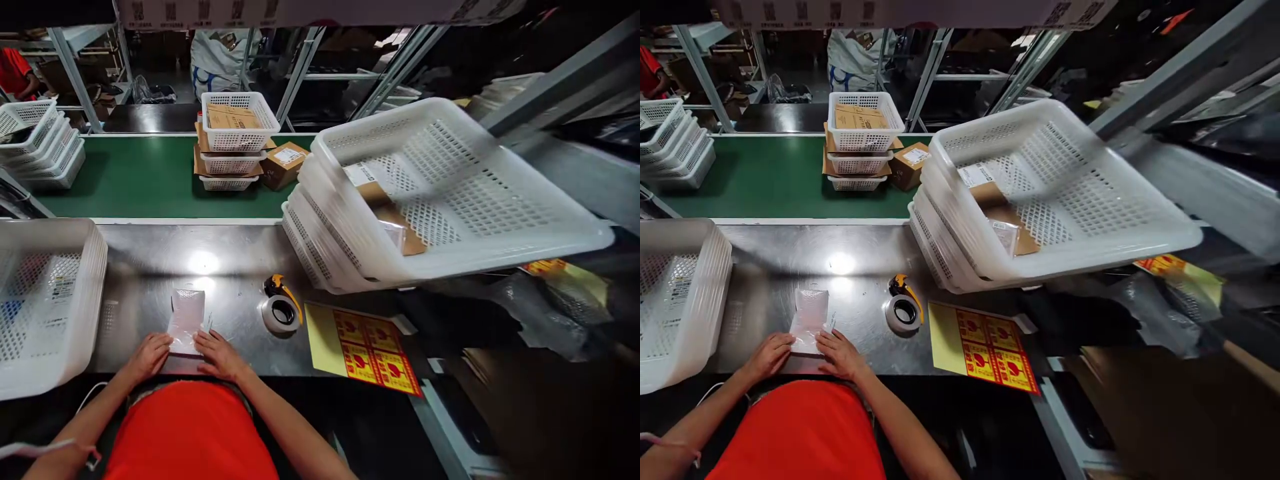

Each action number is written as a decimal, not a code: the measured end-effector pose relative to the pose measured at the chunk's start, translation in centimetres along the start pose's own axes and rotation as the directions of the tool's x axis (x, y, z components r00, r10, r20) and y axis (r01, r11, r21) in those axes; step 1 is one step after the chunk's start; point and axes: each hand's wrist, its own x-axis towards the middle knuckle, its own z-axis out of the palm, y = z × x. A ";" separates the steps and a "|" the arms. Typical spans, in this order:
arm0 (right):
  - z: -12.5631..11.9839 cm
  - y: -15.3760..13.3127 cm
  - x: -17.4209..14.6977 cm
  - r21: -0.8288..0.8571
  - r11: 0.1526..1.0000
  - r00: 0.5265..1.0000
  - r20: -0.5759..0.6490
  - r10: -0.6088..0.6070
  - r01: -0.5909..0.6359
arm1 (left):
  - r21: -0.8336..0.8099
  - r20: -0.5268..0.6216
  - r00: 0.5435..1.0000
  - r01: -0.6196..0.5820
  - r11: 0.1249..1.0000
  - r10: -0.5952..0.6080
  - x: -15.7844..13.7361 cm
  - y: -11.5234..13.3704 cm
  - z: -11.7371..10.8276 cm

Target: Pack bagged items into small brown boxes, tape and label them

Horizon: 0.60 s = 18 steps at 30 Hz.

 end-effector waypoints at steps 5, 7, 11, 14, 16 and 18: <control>2.1 0.1 0.5 -0.062 0.995 0.975 -0.214 0.061 -0.076 | 0.006 -0.121 0.986 0.118 0.993 -0.116 1.2 1.0 0.6; 2.8 0.1 0.7 -0.090 0.986 0.942 -0.320 0.102 -0.138 | 0.017 -0.158 0.971 0.186 0.982 -0.181 1.8 1.3 1.3; 3.6 0.1 1.2 -0.135 0.953 0.864 -0.470 0.179 -0.271 | 0.048 -0.204 0.927 0.329 0.943 -0.313 3.0 1.4 2.8; 3.8 0.0 1.7 -0.177 0.929 0.845 -0.495 0.202 -0.325 | 0.064 -0.233 0.901 0.389 0.919 -0.365 3.6 1.5 3.4; 3.7 -0.3 1.9 -0.219 0.919 0.855 -0.482 0.190 -0.328 | 0.076 -0.225 0.918 0.349 0.934 -0.325 3.8 1.8 3.6; 3.2 -0.6 1.8 -0.276 0.922 0.893 -0.430 0.134 -0.271 | 0.076 -0.159 0.967 0.212 0.974 -0.198 3.7 2.0 3.6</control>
